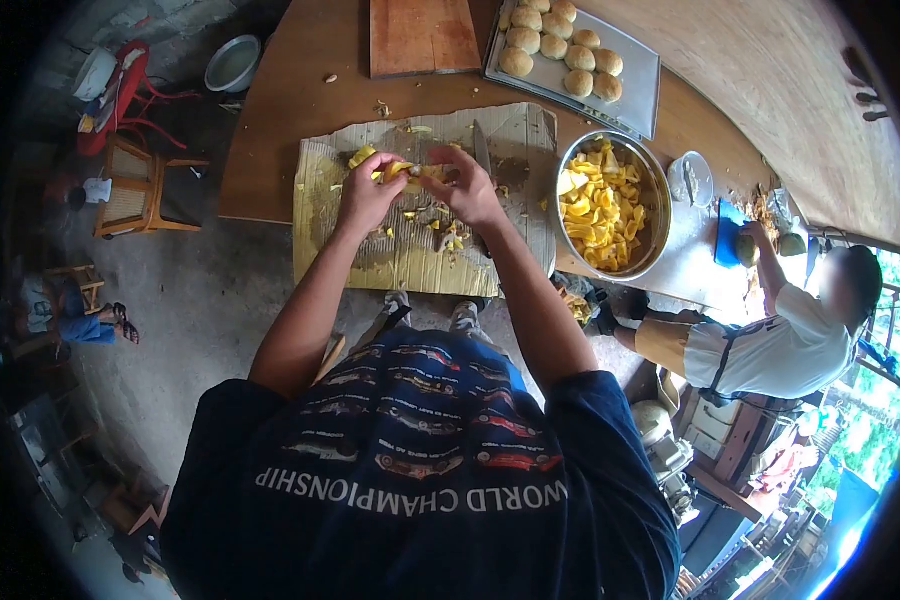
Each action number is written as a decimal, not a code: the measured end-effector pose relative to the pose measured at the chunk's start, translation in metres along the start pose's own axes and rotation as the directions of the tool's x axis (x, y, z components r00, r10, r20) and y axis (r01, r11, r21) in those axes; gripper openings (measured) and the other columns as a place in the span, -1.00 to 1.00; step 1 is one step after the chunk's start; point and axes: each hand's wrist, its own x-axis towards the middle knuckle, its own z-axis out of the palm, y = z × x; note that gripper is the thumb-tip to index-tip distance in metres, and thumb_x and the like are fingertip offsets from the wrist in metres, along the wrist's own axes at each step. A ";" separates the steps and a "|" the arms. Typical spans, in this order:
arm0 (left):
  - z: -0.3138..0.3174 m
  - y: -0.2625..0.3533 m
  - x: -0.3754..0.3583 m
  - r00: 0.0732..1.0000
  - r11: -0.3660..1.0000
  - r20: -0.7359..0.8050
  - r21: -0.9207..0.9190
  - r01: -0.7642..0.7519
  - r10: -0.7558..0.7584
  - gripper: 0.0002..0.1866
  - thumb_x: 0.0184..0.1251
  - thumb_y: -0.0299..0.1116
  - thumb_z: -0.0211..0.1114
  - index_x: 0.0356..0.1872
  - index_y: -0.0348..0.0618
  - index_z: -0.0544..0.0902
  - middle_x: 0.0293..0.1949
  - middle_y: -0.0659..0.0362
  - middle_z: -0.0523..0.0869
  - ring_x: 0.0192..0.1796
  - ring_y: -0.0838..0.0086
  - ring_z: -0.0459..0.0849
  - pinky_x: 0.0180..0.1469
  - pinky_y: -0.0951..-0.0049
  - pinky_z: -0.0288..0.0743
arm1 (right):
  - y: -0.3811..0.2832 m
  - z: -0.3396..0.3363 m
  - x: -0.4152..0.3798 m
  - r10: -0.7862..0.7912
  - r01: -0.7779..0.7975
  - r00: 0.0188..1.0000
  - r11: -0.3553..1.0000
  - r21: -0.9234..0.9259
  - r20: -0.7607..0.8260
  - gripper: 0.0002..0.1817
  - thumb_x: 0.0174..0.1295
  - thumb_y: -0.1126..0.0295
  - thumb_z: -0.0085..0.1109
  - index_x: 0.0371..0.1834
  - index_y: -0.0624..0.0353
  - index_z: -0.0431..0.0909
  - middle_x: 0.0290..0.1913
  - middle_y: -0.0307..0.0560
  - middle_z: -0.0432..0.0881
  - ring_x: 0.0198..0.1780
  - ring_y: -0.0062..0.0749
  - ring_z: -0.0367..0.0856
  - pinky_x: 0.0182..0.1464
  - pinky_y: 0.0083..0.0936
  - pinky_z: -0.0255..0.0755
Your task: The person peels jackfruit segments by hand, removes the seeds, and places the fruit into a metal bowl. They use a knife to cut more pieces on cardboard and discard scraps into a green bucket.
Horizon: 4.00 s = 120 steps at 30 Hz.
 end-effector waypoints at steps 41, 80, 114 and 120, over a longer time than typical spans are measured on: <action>0.011 0.049 -0.023 0.987 0.974 0.069 -0.185 -0.130 0.145 -0.78 0.43 -0.62 0.35 0.04 -0.23 0.65 0.03 0.18 0.73 0.05 0.53 0.73 0.08 0.46 0.73 | -0.061 -0.012 -0.037 0.028 -0.033 0.987 0.999 -0.028 -0.161 -0.72 0.41 0.40 0.37 0.00 0.41 0.62 -0.20 0.04 0.79 -0.27 -0.48 0.79 -0.20 -0.49 0.68; 0.011 0.053 -0.041 0.961 0.778 0.265 -0.585 0.230 -0.086 -0.53 0.50 -0.59 0.24 0.40 -0.19 0.51 0.26 0.06 0.67 0.24 0.29 0.74 0.31 0.30 0.72 | 0.005 -0.236 -0.151 -0.474 -0.311 0.745 0.374 -0.874 -0.468 -0.53 0.30 0.44 0.32 0.31 0.11 0.66 0.35 0.19 0.63 0.38 0.09 0.58 0.45 -0.14 0.45; 0.023 0.111 -0.053 0.928 0.825 0.366 -0.544 0.152 0.070 -0.57 0.48 -0.54 0.37 0.30 -0.26 0.50 0.16 0.08 0.69 0.18 0.40 0.74 0.23 0.31 0.77 | -0.087 -0.063 -0.085 0.068 -0.021 0.997 0.688 0.725 -0.036 -0.84 0.42 0.57 0.33 0.00 0.32 0.63 -0.01 -0.05 0.74 -0.01 -0.34 0.77 0.18 -0.37 0.76; 0.033 0.114 -0.054 0.962 0.976 0.214 -0.173 -0.135 0.171 -0.52 0.41 -0.54 0.46 0.30 -0.31 0.52 0.12 0.06 0.72 0.06 0.41 0.81 0.12 0.43 0.77 | -0.098 -0.050 -0.091 -0.071 0.091 0.978 0.992 0.092 -0.196 -0.81 0.36 0.44 0.41 -0.06 0.30 0.68 -0.07 -0.02 0.75 -0.11 -0.40 0.77 -0.03 -0.47 0.68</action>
